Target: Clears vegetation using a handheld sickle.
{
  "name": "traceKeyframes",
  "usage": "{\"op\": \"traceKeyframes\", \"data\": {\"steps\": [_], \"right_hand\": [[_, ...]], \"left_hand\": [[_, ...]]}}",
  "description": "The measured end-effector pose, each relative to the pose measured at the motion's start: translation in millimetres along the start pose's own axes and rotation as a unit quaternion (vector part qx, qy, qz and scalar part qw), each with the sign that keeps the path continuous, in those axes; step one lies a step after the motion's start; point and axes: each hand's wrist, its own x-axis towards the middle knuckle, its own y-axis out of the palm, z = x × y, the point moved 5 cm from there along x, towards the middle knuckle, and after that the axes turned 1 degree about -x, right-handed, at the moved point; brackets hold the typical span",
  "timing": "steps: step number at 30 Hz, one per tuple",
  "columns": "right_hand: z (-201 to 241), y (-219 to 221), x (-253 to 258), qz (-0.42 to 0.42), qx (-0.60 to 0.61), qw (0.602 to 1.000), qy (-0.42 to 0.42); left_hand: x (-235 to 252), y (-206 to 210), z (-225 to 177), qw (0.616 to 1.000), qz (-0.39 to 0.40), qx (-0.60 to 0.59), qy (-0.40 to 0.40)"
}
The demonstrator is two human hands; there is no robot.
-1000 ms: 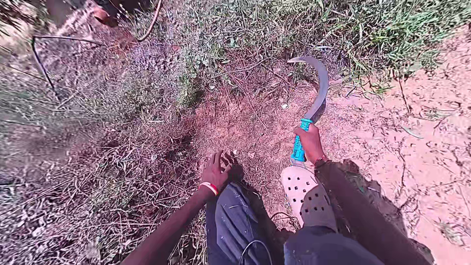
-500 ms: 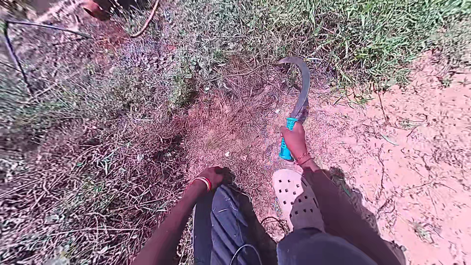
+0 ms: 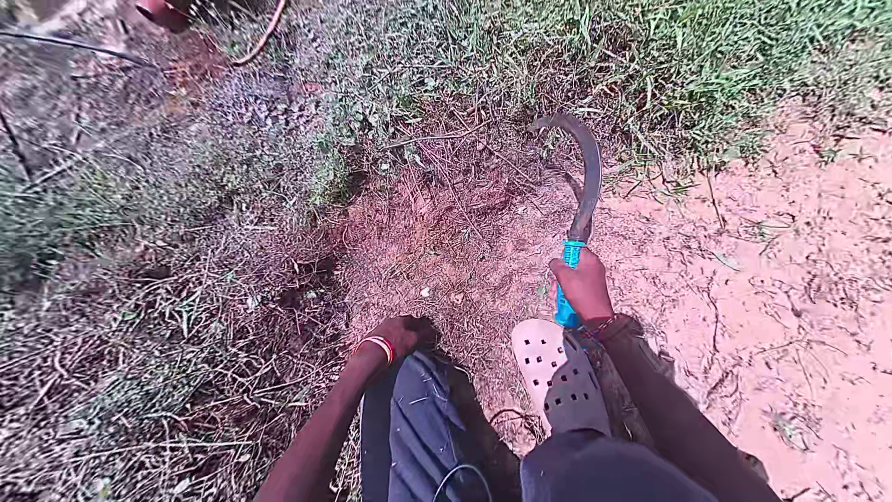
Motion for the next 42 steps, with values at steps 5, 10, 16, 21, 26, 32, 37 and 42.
{"op": "traceKeyframes", "data": {"steps": [5, 10, 16, 21, 26, 32, 37, 42], "right_hand": [[28.1, 34.4, 76.0, 0.040, -0.073, 0.996, 0.011], [1.7, 25.3, 3.6, 0.141, -0.197, 0.970, 0.015], [-31.5, -18.9, -56.3, 0.141, -0.134, 0.981, -0.011], [41.9, -10.5, 16.5, -0.026, -0.069, 0.994, -0.083], [17.4, 32.6, 42.7, 0.072, -0.141, 0.987, 0.012], [-53.7, -5.7, -60.6, 0.102, 0.068, 0.990, 0.073], [7.7, -13.1, -22.9, 0.024, 0.015, 0.999, -0.017], [58.4, 37.5, 99.4, 0.045, 0.081, 0.996, 0.011]], "left_hand": [[-2.8, 2.0, 14.8, 0.998, -0.051, -0.045, -0.009], [2.6, -0.4, 13.6, 0.996, -0.068, -0.063, 0.011], [6.7, 3.0, -0.3, 1.000, -0.004, 0.009, 0.017], [-0.7, 2.7, 11.9, 0.999, -0.036, -0.020, -0.006], [0.6, 2.4, 13.9, 0.999, -0.042, -0.029, -0.011], [5.4, 3.8, 6.4, 0.999, 0.001, -0.043, 0.013], [3.3, -0.4, 5.4, 1.000, 0.000, -0.028, 0.011], [1.3, 2.3, 8.2, 0.999, -0.015, -0.046, 0.010]]}}
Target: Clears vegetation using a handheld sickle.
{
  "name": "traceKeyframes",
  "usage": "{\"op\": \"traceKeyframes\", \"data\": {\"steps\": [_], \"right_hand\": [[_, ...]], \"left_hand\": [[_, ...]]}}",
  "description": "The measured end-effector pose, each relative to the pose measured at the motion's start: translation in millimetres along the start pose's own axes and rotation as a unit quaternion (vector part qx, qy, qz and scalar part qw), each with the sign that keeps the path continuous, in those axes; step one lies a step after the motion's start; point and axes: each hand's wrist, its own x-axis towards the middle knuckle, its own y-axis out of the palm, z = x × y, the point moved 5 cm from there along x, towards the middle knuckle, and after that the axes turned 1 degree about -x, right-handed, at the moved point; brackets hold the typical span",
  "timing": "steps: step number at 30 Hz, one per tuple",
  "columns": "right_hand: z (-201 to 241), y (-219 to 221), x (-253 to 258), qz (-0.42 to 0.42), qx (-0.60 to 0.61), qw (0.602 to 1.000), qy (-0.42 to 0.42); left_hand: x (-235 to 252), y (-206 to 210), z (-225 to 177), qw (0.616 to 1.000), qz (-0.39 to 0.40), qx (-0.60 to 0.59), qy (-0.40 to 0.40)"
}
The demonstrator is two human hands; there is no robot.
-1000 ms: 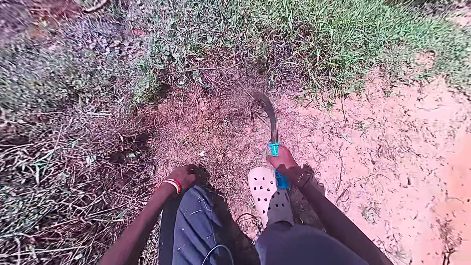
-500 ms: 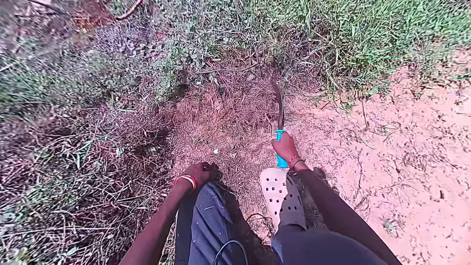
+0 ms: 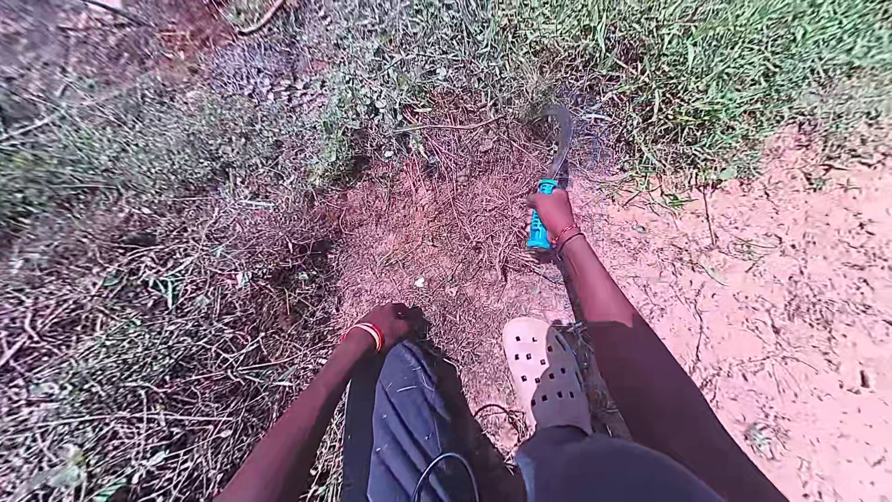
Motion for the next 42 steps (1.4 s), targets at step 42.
{"op": "traceKeyframes", "data": {"steps": [42], "right_hand": [[-105.2, -86.3, -5.0, -0.094, 0.064, 0.991, 0.072]], "left_hand": [[4.0, 0.5, 6.9, 0.999, -0.039, -0.013, 0.020]]}}
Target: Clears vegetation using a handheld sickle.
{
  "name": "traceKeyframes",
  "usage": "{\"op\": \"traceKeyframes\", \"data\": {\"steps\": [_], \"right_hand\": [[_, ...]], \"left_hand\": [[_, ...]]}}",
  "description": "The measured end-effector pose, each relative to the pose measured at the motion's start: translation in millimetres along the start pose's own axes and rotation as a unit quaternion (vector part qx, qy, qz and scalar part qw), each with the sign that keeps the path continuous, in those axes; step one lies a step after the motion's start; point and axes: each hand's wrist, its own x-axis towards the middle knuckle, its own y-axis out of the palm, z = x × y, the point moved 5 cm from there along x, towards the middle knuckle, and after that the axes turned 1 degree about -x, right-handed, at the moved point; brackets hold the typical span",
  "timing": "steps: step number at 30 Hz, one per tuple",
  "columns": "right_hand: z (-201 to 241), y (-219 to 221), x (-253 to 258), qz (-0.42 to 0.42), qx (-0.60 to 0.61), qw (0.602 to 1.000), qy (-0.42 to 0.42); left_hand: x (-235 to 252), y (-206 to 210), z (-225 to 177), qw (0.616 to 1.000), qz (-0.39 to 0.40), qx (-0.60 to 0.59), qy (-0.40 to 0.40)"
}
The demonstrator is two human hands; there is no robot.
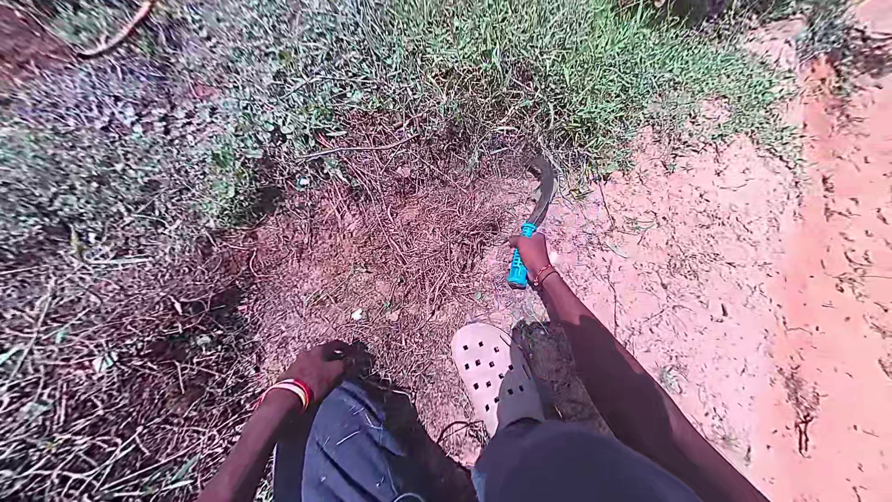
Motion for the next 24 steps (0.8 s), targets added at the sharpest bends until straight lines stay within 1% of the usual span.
{"op": "traceKeyframes", "data": {"steps": [2, 3, 5, 7, 9, 10, 12, 14, 16, 17, 19, 21, 24], "right_hand": [[-8.8, -5.1, -44.9, 0.038, -0.016, 0.999, 0.002], [-19.0, -11.6, -69.1, 0.051, -0.052, 0.997, -0.007], [-31.5, -25.3, -113.3, 0.067, -0.193, 0.978, -0.031], [-24.3, -29.0, -130.2, 0.066, -0.325, 0.942, -0.052], [-2.0, -27.7, -117.0, 0.028, -0.421, 0.902, -0.090], [16.2, -25.7, -103.1, -0.007, -0.437, 0.891, -0.122], [51.7, -22.3, -69.4, -0.064, -0.427, 0.889, -0.155], [74.0, -24.5, -23.7, -0.109, -0.416, 0.893, -0.135], [84.3, -27.8, 11.1, -0.106, -0.423, 0.898, -0.066], [83.3, -29.0, 18.1, -0.097, -0.426, 0.898, -0.042], [68.6, -33.3, 9.0, -0.094, -0.435, 0.895, -0.029], [37.7, -43.6, -19.4, -0.089, -0.443, 0.892, -0.013], [-11.0, -61.6, -76.0, -0.062, -0.461, 0.884, 0.041]], "left_hand": [[4.7, -0.9, -2.2, 1.000, 0.012, 0.002, 0.007], [7.6, 0.5, -3.0, 1.000, 0.024, 0.006, 0.014], [10.9, 4.2, -4.3, 0.998, 0.049, 0.017, 0.023], [13.3, 4.7, -2.2, 0.998, 0.060, 0.029, 0.015], [11.4, 4.8, -0.5, 0.998, 0.060, 0.034, 0.008], [11.3, 2.3, 0.8, 0.998, 0.053, 0.030, 0.008], [7.9, 2.1, 5.3, 0.999, 0.036, 0.010, 0.017], [3.9, 2.4, 5.3, 1.000, 0.015, -0.009, 0.022], [2.3, 2.5, 5.8, 1.000, 0.011, -0.017, 0.019], [3.1, 1.9, 7.2, 1.000, 0.012, -0.017, 0.017], [5.9, 0.8, 8.5, 1.000, 0.022, -0.012, 0.014], [10.3, 4.0, 6.2, 0.999, 0.026, -0.011, 0.018], [11.5, 3.3, 1.4, 0.999, 0.040, 0.010, 0.019]]}}
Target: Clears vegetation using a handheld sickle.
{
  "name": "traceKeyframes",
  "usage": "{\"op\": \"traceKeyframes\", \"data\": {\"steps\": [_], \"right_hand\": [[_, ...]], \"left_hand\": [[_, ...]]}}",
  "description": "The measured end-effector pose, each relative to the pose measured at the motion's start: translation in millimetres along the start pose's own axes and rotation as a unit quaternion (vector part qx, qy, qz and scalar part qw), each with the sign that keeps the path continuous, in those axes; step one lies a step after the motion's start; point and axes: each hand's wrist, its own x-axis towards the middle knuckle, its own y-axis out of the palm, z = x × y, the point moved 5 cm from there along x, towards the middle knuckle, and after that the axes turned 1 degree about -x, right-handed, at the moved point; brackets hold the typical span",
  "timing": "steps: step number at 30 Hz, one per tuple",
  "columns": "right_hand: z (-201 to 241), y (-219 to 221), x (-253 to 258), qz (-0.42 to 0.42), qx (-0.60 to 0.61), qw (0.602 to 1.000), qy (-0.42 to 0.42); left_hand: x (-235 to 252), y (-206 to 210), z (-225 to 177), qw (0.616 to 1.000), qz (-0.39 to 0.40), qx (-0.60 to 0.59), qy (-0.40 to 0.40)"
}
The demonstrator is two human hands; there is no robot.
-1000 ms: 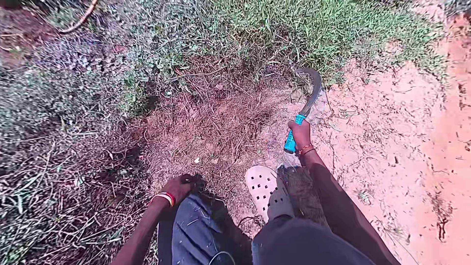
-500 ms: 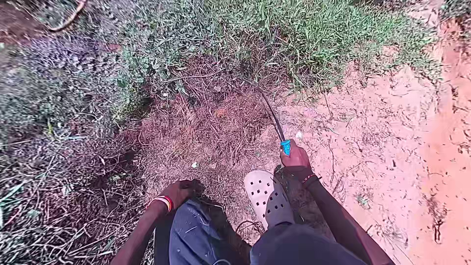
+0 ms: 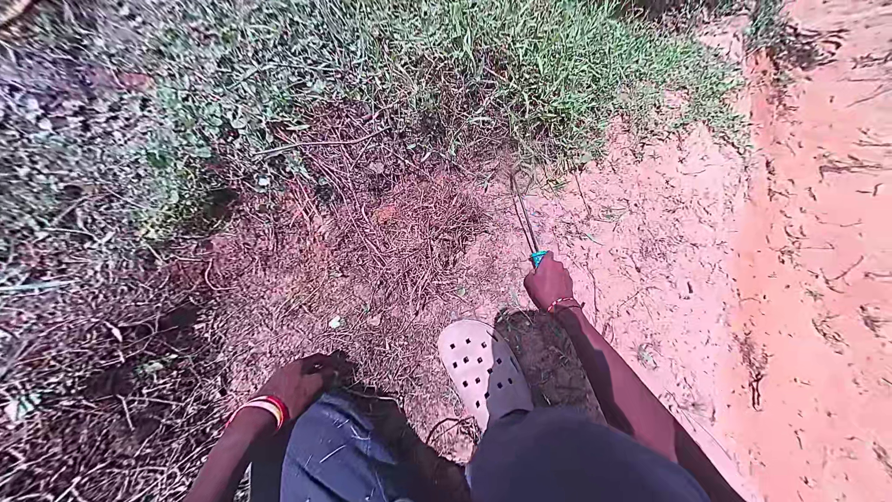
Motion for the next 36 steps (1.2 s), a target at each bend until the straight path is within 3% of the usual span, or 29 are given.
{"op": "traceKeyframes", "data": {"steps": [6, 11, 16, 19, 22, 25, 30, 32, 36], "right_hand": [[-56.2, 8.6, -79.0, 0.032, 0.082, 0.996, 0.024], [-24.6, -30.6, -76.6, -0.019, 0.088, 0.992, -0.089], [44.9, -47.9, -16.8, -0.087, -0.056, 0.967, -0.231], [67.8, -40.6, 38.7, -0.112, -0.142, 0.946, -0.270], [65.9, -33.0, 78.0, -0.096, -0.171, 0.951, -0.238], [45.8, -34.4, 85.1, -0.079, -0.180, 0.961, -0.192], [20.9, -23.0, 78.2, -0.056, -0.209, 0.940, -0.262], [29.1, -35.5, 98.0, -0.085, -0.221, 0.932, -0.274], [78.2, -91.1, 154.2, -0.111, -0.160, 0.967, -0.167]], "left_hand": [[-1.1, 1.1, -2.3, 0.999, 0.009, 0.043, -0.005], [-2.7, 1.1, 3.5, 0.999, -0.014, 0.033, -0.004], [-5.4, 0.5, -1.1, 0.999, -0.013, 0.029, -0.011], [-5.3, -0.5, -5.0, 1.000, -0.019, 0.010, -0.015], [4.6, 2.1, -11.4, 0.999, 0.002, 0.029, -0.020], [17.3, 4.0, -18.5, 0.997, 0.031, 0.066, -0.009], [15.9, 2.7, -13.1, 0.999, 0.027, 0.024, 0.013], [18.8, 4.2, -12.4, 0.999, 0.038, 0.030, 0.009], [15.2, 2.8, -11.4, 0.998, 0.042, 0.039, -0.034]]}}
